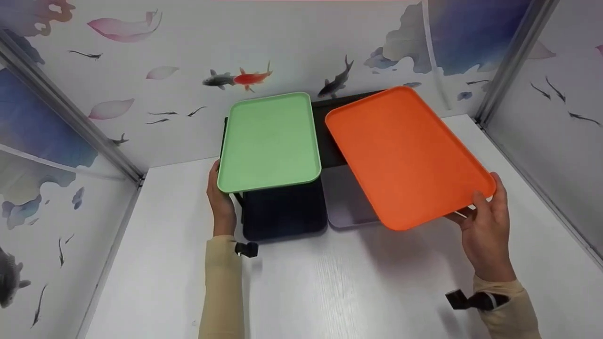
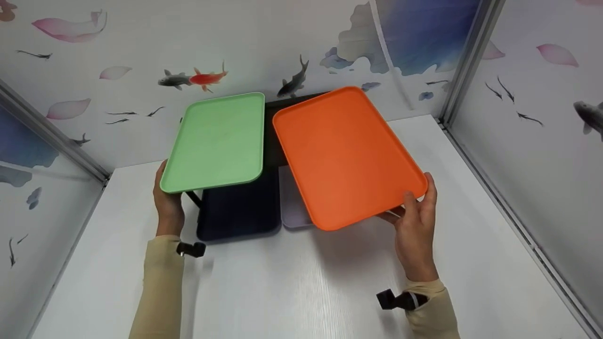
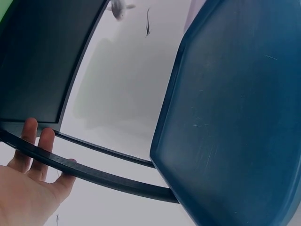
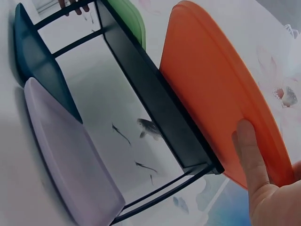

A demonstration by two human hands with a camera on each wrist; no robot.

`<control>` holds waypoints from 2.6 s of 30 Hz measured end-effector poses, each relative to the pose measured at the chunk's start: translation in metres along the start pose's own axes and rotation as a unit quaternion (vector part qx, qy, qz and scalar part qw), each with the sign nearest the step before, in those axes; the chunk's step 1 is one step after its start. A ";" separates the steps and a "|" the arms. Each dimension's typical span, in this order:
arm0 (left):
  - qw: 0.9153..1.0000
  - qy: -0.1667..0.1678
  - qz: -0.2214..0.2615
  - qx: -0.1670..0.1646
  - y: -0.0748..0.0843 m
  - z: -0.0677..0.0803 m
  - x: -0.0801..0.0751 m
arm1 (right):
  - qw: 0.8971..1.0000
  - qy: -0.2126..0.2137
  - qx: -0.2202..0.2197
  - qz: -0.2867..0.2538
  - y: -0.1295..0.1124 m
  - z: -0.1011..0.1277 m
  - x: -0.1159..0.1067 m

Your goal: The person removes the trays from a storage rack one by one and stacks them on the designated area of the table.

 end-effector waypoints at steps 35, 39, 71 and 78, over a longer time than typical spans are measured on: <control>0.999 -0.004 0.024 0.023 -0.004 0.000 -0.001 | 0.998 0.042 -0.039 -0.010 0.007 0.029 -0.037; 0.999 0.001 0.029 0.023 -0.004 0.001 -0.002 | 0.997 0.049 -0.053 -0.010 0.007 0.028 -0.038; 0.999 0.001 0.032 0.025 -0.004 -0.001 0.000 | 0.992 0.107 -0.054 -0.040 0.010 0.034 -0.045; 0.999 -0.001 0.024 0.026 -0.004 0.000 0.000 | 0.993 0.105 -0.043 -0.030 0.011 0.036 -0.048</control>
Point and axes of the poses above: each hand's wrist, its own z-axis away from the middle knuckle, its own x-axis out of the palm, y = z × x, the point moved 6 cm from there along -z, towards the middle knuckle, and after that the axes turned 9 degrees about -y, right-handed, at the moved point
